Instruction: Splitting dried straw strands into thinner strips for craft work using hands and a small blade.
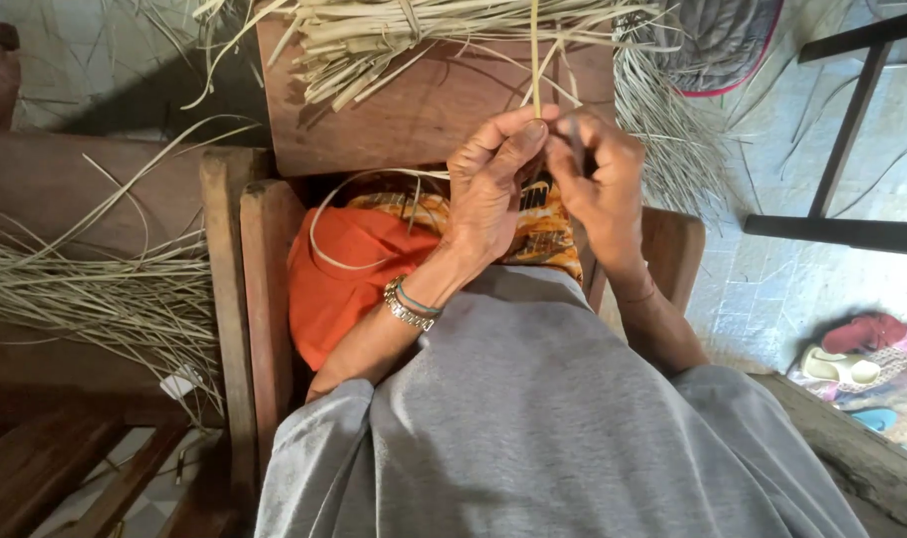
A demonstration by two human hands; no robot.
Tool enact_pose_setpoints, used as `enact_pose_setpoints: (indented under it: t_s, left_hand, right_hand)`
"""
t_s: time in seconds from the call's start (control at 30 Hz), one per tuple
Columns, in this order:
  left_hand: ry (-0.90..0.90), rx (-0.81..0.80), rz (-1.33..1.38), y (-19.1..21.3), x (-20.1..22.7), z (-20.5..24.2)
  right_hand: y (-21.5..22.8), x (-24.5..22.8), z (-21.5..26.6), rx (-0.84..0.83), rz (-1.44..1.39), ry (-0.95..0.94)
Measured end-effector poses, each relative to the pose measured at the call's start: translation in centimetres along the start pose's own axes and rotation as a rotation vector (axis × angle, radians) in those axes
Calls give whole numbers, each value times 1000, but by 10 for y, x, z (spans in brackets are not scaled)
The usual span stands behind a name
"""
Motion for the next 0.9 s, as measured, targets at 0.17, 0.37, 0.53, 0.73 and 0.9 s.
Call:
enact_pose_setpoints:
  t_s: [0.17,0.37,0.53,0.73,0.9]
  left_hand:
    - [-115,-38,-156,-2,5,-3]
    - [-106,-162,-223,-11,18,-10]
    - [-94,-221,-198,-12,26,-16]
    - [0,-221,-81,-15,31,-19]
    - [44,-254,-87,-18,33,-22]
  right_hand:
    - [2,-26,6,-101,-406,-305]
    - [10,-51,6,-181,-278,-523]
    - [9,-42,11,-167,-363,-548]
    - [9,-42,17,-203,-447,-460]
    - [11,-29,22,-195,-539,-437]
Point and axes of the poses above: each hand's wrist, its own z-axis away from the middle knuckle, its own y-axis out of the back of the hand, x = y × z, the point moved 1 cm from there along -z, towards the middle knuckle, and after that the axes turned 15 degrees about -y, right-handed, at the moved point
